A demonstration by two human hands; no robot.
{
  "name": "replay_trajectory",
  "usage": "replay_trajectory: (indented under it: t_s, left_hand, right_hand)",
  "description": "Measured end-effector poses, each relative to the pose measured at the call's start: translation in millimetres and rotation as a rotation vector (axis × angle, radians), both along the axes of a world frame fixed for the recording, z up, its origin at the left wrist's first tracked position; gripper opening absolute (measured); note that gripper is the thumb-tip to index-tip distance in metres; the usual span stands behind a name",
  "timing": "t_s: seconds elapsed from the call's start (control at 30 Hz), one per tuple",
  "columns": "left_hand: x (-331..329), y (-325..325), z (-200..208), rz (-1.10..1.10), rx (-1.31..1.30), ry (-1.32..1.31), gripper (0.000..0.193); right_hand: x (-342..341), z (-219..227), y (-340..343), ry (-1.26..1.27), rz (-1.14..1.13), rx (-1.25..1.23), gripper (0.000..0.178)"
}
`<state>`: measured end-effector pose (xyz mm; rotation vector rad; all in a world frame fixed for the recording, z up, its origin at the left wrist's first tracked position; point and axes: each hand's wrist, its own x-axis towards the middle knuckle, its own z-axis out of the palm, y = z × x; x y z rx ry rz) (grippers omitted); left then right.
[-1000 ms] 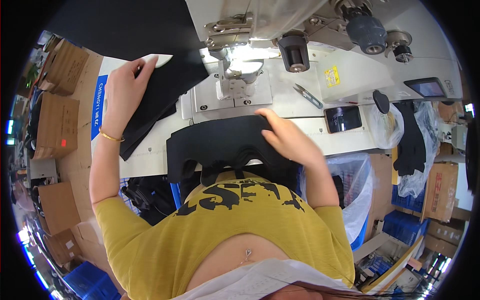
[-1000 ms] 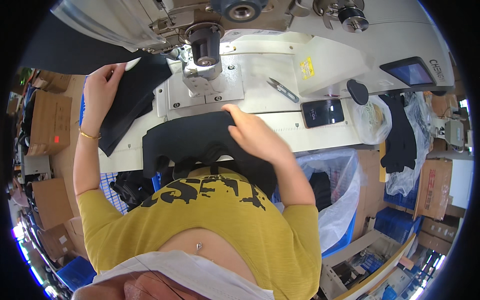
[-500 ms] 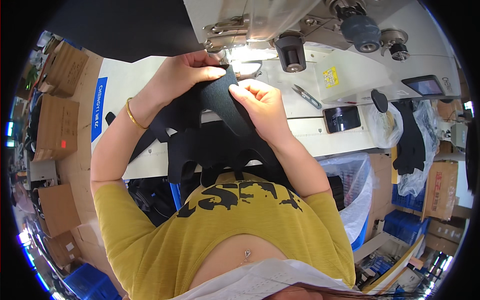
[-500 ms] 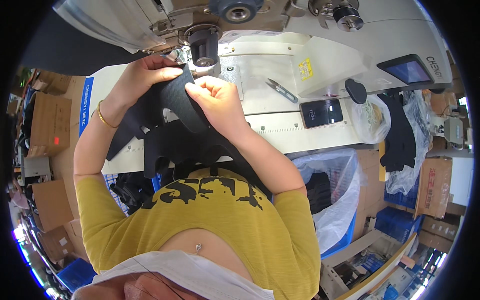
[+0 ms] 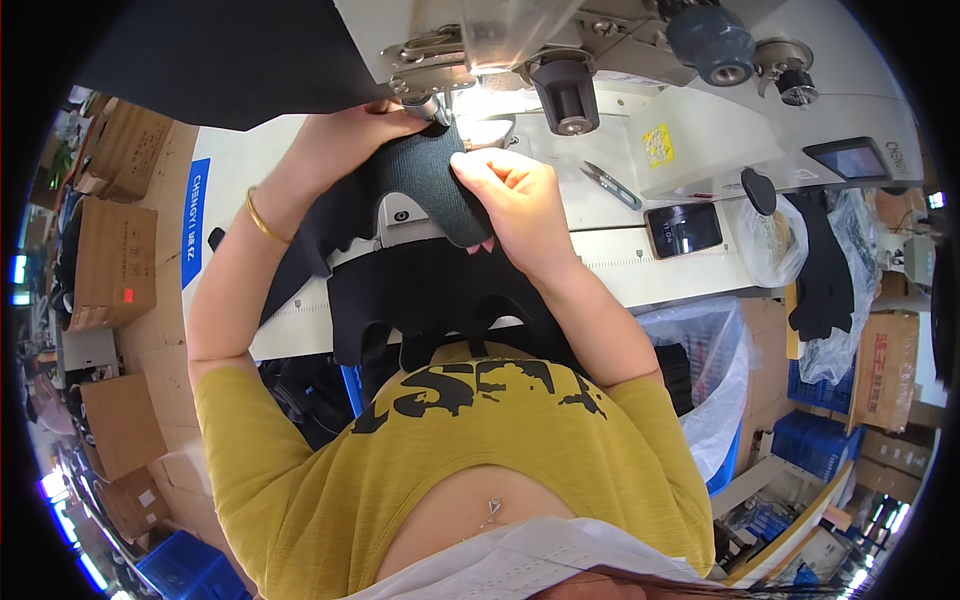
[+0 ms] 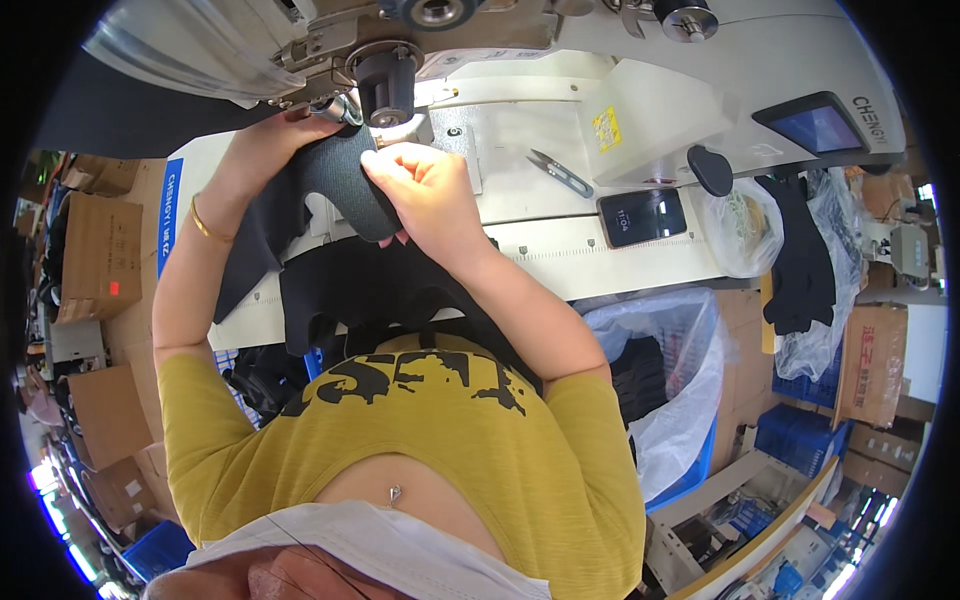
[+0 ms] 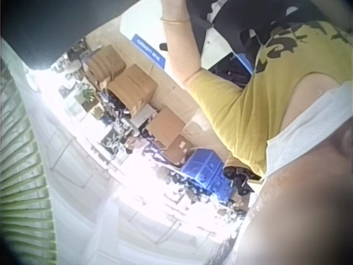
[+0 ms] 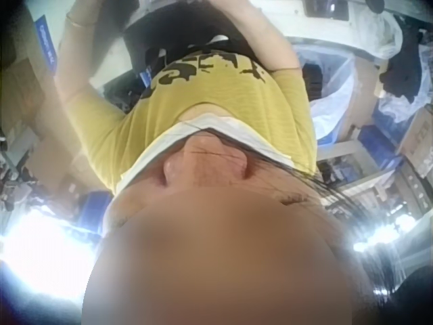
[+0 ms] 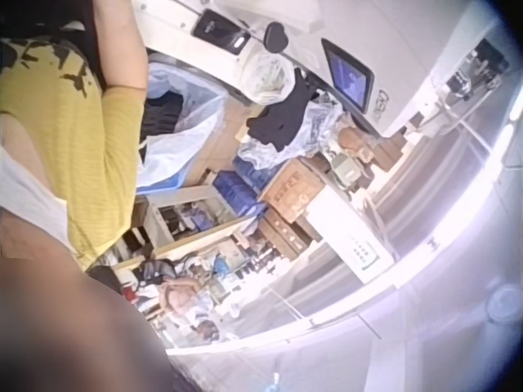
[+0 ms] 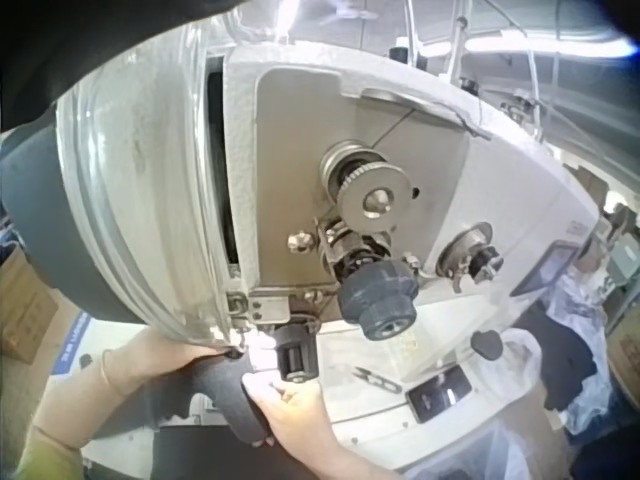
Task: The person stitches together components of a shoe upper using an industrial sewing machine.
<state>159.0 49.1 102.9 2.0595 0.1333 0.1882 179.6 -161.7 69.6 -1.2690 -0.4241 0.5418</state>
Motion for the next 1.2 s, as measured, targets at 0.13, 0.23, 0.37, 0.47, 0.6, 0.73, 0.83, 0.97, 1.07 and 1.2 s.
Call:
replay_trajectory:
  t_s: [0.13, 0.23, 0.37, 0.47, 0.6, 0.73, 0.83, 0.97, 1.07, 1.2]
  left_hand:
    - [-36, -6, -10, -0.018, 0.806, -0.837, 0.022]
    - [-59, -29, -21, -0.273, 0.9, -0.918, 0.026]
    - [-55, -33, -34, -0.28, 0.997, -1.152, 0.026]
    - [-48, -25, -35, -0.315, 0.992, -1.126, 0.03]
    - [-35, -17, -39, -0.274, 0.971, -1.111, 0.036]
    - [-25, -10, -39, -0.211, 0.995, -1.111, 0.035]
    - [-18, -9, -37, -0.186, 0.952, -1.085, 0.035]
    - [-7, -7, -34, -0.136, 0.927, -1.093, 0.034]
    - [-4, -8, -34, -0.091, 0.957, -1.106, 0.03]
    - [-2, -7, -36, -0.083, 0.929, -1.092, 0.03]
  right_hand:
    - [-20, 7, -26, -0.076, 0.073, -0.159, 0.023]
    - [-28, 5, -35, -0.006, 0.133, -0.127, 0.024]
    - [-20, 3, -27, -0.054, 0.144, -0.108, 0.026]
    - [-13, 3, -16, -0.07, 0.112, -0.059, 0.024]
    - [-3, -2, -3, -0.078, 0.085, -0.015, 0.025]
    - [1, -3, 3, -0.049, 0.049, 0.029, 0.023]
    - [-1, -8, 0, -0.066, 0.055, 0.004, 0.023]
    - [-5, -10, -3, -0.057, 0.055, -0.011, 0.022]
    - [-6, -11, -2, -0.037, 0.061, 0.006, 0.022]
    - [-8, -10, -1, -0.062, 0.07, -0.016, 0.021]
